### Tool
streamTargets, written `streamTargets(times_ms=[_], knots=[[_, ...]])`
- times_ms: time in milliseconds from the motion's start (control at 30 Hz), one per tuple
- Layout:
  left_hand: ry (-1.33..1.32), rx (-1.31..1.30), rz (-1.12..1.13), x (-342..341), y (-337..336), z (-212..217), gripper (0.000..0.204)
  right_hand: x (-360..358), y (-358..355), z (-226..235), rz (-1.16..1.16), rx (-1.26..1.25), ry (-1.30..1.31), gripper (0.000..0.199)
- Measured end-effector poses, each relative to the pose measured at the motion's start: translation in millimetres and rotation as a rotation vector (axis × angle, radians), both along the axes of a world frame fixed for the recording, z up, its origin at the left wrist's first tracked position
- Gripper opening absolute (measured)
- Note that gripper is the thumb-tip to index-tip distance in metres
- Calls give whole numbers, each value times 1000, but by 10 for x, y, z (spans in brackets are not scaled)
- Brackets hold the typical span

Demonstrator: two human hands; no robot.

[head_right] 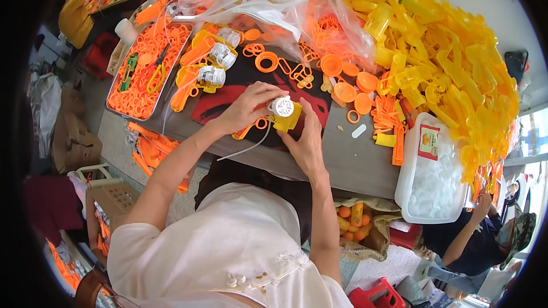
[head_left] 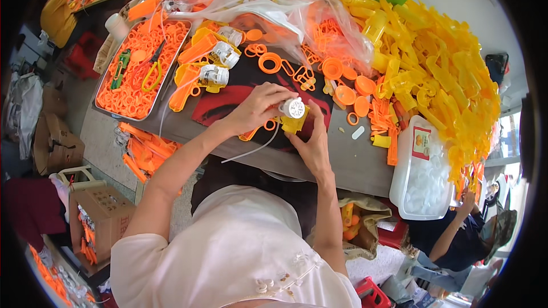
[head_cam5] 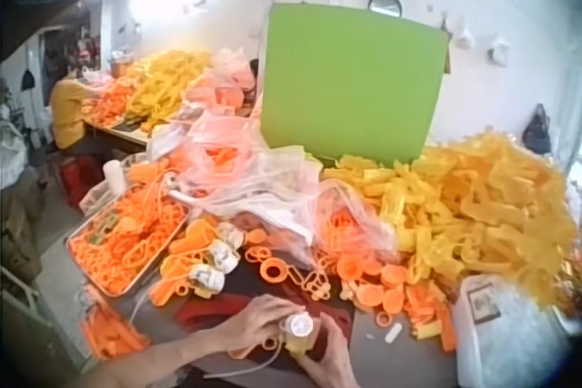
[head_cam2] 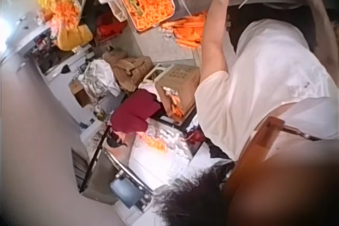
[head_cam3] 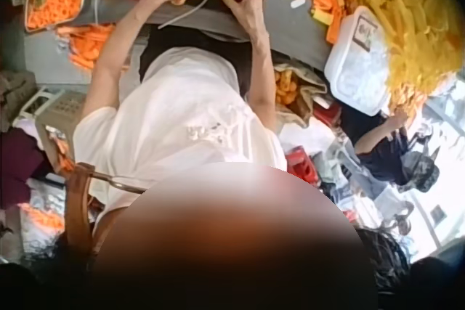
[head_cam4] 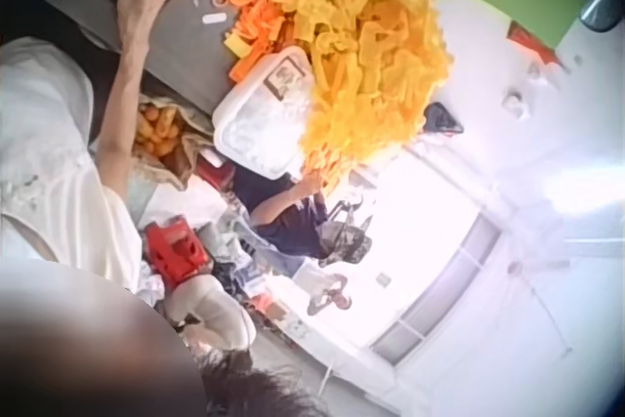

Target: Assembling and checking small toy guns at a workbench.

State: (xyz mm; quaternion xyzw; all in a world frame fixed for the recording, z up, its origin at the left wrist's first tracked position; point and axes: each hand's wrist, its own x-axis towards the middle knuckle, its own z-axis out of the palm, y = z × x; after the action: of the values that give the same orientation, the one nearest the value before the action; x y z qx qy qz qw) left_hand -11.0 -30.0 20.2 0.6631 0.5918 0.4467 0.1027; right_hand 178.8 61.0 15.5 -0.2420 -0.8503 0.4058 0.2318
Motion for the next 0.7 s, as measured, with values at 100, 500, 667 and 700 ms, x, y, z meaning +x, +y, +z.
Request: streamTargets(times_ms=[100,500,667,700], knots=[[-263,-143,-71,-131,-22,213,44,-21,-102,150,-54,-132,125,88],[-9,-148,-174,-182,47,411,41,-112,-25,270,-68,-101,191,72],[100,-108,-183,-175,120,390,42,-116,11,258,-44,-146,223,72],[148,-82,-167,-161,131,383,42,-113,6,248,-47,-141,222,72]])
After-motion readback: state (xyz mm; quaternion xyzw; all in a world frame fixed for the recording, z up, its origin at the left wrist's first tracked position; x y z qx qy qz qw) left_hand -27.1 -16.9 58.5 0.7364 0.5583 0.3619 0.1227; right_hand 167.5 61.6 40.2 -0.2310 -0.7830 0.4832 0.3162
